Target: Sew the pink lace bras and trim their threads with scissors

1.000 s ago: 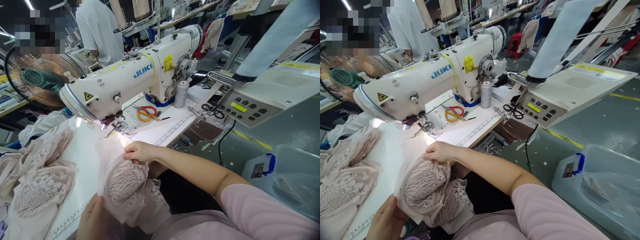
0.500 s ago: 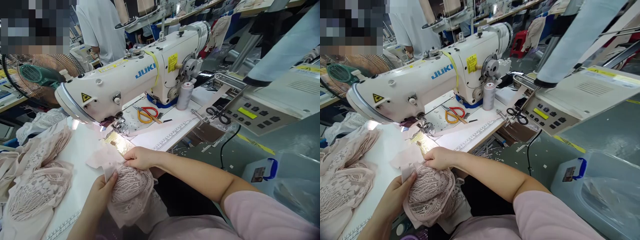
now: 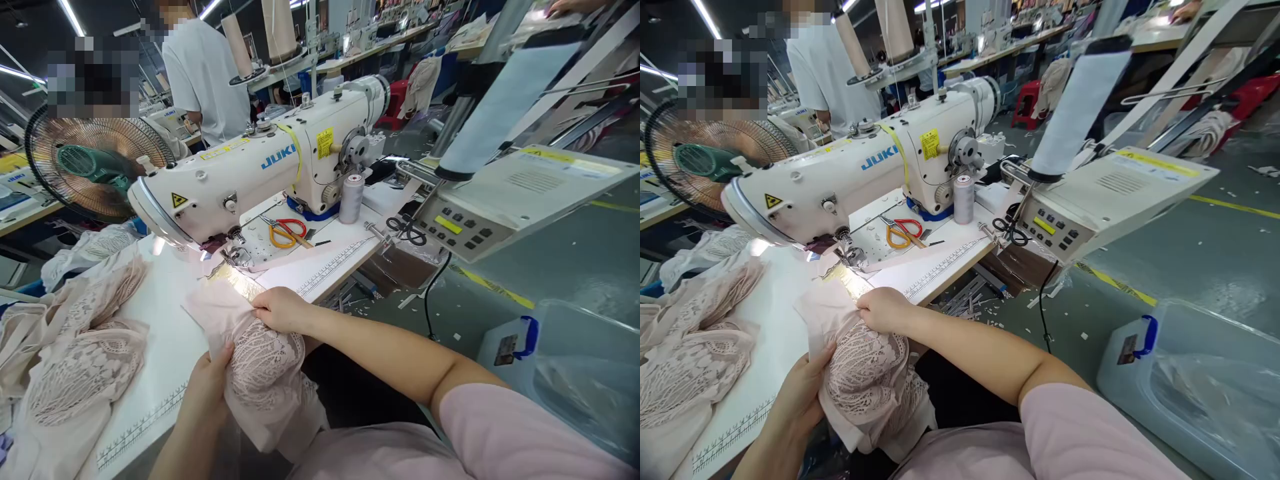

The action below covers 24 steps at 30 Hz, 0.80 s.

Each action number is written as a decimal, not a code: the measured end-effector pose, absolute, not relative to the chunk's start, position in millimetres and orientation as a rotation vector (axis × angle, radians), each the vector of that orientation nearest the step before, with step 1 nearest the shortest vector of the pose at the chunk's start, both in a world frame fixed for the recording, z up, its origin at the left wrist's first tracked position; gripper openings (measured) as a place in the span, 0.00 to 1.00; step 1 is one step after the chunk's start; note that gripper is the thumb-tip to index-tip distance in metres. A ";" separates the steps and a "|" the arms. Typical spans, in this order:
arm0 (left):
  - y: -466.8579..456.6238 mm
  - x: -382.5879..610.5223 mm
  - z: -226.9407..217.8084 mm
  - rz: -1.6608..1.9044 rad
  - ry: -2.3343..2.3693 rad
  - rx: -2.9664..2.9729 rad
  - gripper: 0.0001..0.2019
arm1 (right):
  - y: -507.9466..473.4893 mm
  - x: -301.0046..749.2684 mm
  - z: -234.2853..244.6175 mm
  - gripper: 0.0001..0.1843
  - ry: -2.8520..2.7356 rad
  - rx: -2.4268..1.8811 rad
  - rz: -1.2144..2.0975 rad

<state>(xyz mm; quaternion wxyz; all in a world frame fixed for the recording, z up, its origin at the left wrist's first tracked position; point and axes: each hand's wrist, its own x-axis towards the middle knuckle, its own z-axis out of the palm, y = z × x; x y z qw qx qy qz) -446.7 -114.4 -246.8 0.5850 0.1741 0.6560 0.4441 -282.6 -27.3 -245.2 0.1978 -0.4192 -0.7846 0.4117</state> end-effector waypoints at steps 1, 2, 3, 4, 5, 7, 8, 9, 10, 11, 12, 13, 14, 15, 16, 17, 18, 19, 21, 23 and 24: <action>-114.8 -444.2 -245.5 1.033 1.514 0.373 0.15 | -29.7 -278.2 -245.0 0.07 -2.200 -1.197 1.107; -115.0 -443.0 -244.4 1.027 1.493 0.342 0.16 | -32.8 -271.7 -245.4 0.09 -2.182 -1.226 1.056; -114.9 -442.8 -243.8 1.021 1.470 0.306 0.17 | -36.6 -263.0 -246.7 0.12 -2.133 -1.260 0.991; -114.7 -443.7 -243.7 1.013 1.443 0.266 0.17 | -41.1 -252.5 -248.9 0.14 -2.061 -1.294 0.922; -114.2 -445.2 -244.0 1.004 1.414 0.227 0.17 | -46.2 -240.9 -252.2 0.14 -1.945 -1.310 0.850; -112.5 -448.8 -245.5 0.974 1.343 0.163 0.18 | -58.2 -218.8 -261.6 0.14 -1.779 -1.306 0.807; -111.1 -450.3 -246.3 0.958 1.310 0.142 0.18 | -64.8 -211.0 -267.5 0.19 -1.807 -1.257 0.927; -109.5 -451.2 -247.0 0.946 1.280 0.133 0.18 | -71.7 -206.6 -273.7 0.23 -1.896 -1.122 1.121; -107.7 -451.4 -247.4 0.936 1.253 0.136 0.18 | -79.0 -206.4 -280.2 0.26 -1.967 -0.938 1.313; -105.9 -450.9 -247.6 0.930 1.232 0.149 0.19 | -86.5 -210.3 -286.5 0.28 -2.025 -0.736 1.489; -104.2 -449.9 -247.5 0.928 1.214 0.171 0.19 | -94.0 -217.9 -292.5 0.31 -1.994 -0.610 1.637; -102.9 -448.4 -247.3 0.929 1.200 0.202 0.19 | -101.2 -228.0 -297.9 0.34 -1.929 -0.539 1.761; -102.1 -447.0 -246.8 0.930 1.192 0.234 0.18 | -107.9 -239.3 -302.6 0.38 -1.796 -0.487 1.863; -102.0 -445.8 -246.3 0.928 1.190 0.264 0.17 | -113.8 -250.5 -306.6 0.41 -1.671 -0.441 1.956; -102.6 -445.5 -245.4 0.925 1.198 0.291 0.16 | -118.6 -260.4 -309.8 0.41 -1.566 -0.428 2.026; -103.9 -446.2 -244.3 0.917 1.215 0.321 0.14 | -122.3 -268.0 -312.3 0.39 -1.463 -0.458 2.061; -105.6 -448.5 -242.7 0.905 1.242 0.358 0.12 | -124.7 -273.1 -314.2 0.37 -1.377 -0.496 2.084; -107.3 -452.4 -240.5 0.884 1.279 0.406 0.11 | -126.0 -275.5 -315.5 0.36 -1.301 -0.540 2.098; -108.9 -464.8 -234.5 0.806 1.394 0.563 0.12 | -126.2 -274.5 -316.6 0.36 -1.183 -0.587 2.122; -105.0 -480.5 -227.1 0.705 1.584 0.817 0.14 | -124.9 -270.1 -316.4 0.35 -1.119 -0.557 2.162; -100.1 -487.9 -223.5 0.661 1.694 0.990 0.16 | -124.4 -268.1 -316.2 0.33 -1.111 -0.538 2.171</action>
